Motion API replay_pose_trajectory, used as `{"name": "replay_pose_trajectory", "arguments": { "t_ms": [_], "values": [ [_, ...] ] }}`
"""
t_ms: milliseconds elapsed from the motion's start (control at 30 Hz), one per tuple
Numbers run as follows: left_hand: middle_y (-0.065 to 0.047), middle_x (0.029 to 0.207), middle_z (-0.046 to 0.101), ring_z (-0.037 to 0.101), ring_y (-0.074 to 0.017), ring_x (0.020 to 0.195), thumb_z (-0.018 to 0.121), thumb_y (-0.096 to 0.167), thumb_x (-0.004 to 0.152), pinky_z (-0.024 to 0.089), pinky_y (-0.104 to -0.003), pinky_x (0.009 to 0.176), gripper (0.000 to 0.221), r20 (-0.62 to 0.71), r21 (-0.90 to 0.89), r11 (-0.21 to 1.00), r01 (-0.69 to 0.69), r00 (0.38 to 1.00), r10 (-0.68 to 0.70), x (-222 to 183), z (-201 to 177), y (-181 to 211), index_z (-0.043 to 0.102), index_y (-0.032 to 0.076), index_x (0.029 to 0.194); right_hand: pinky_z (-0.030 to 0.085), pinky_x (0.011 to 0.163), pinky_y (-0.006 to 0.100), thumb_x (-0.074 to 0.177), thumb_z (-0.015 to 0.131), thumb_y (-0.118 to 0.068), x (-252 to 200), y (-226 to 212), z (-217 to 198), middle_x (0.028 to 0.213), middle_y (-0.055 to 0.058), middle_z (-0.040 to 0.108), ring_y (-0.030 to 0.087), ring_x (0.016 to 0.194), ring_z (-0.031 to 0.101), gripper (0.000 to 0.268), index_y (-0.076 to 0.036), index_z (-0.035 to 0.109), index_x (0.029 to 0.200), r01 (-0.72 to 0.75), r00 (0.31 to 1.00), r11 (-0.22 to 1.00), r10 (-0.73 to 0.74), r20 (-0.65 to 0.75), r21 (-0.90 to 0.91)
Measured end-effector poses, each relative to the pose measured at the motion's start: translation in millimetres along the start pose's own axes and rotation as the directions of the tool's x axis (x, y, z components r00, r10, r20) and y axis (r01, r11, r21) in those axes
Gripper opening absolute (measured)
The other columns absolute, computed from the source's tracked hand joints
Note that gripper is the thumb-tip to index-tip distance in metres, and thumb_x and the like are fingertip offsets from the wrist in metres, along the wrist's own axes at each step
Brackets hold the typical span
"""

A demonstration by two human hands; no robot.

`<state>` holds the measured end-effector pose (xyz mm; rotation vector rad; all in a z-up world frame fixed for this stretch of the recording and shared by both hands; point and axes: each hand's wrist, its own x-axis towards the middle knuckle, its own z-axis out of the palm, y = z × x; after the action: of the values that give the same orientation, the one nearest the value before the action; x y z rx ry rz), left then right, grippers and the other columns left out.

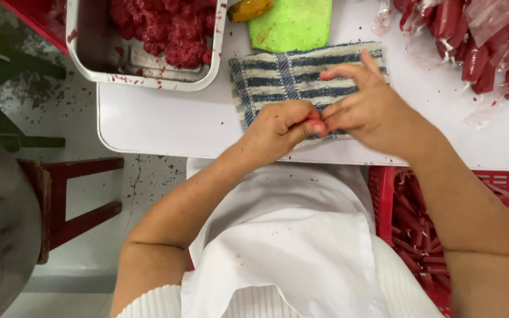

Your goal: Manually twisting and tying off individual sausage links from a long plastic casing filled with meat

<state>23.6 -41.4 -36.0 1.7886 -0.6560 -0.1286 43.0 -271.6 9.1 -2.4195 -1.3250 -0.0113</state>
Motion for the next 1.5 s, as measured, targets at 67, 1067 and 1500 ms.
{"name": "replay_pose_trajectory", "arguments": {
  "t_ms": [67, 1067, 1500],
  "values": [
    [-0.002, 0.103, 0.052, 0.052, -0.0186, 0.083, 0.086, 0.050, 0.073, 0.046, -0.036, 0.070, 0.064, 0.153, 0.090, 0.995, 0.030, 0.987, -0.044, 3, -13, 11, 0.046, 0.015, 0.110, 0.007, 0.127, 0.070, 0.099, 0.060, -0.020, -6, 19, 9, 0.105, -0.008, 0.074, 0.033, 0.141, 0.042, 0.019, -0.022, 0.078, 0.098, -0.045, 0.999, 0.866, 0.054, -0.004, 0.497],
    [-0.016, 0.084, 0.067, 0.064, -0.0392, 0.066, 0.069, 0.012, 0.094, 0.054, -0.043, 0.057, 0.010, -0.093, 0.234, 0.827, -0.512, 0.835, 0.543, 24, 27, -4, 0.072, 0.004, 0.089, 0.054, 0.089, 0.056, 0.098, 0.066, -0.029, -5, -21, 97, 0.107, 0.023, 0.070, 0.046, 0.101, 0.068, 0.037, 0.003, 0.061, 0.117, 0.013, 0.594, 0.837, 0.434, -0.678, 0.547],
    [-0.012, 0.125, 0.069, 0.074, -0.0323, 0.101, 0.070, 0.018, 0.095, 0.061, -0.039, 0.083, 0.031, 0.183, 0.117, 0.879, -0.462, 0.880, 0.439, 36, 69, 8, 0.067, 0.012, 0.125, 0.058, 0.086, 0.047, 0.098, 0.056, -0.040, -181, -79, -31, 0.106, 0.016, 0.076, 0.036, 0.099, 0.073, 0.038, -0.009, 0.073, 0.112, -0.810, 0.583, 0.518, 0.759, 0.288, 0.274]
  ]
}}
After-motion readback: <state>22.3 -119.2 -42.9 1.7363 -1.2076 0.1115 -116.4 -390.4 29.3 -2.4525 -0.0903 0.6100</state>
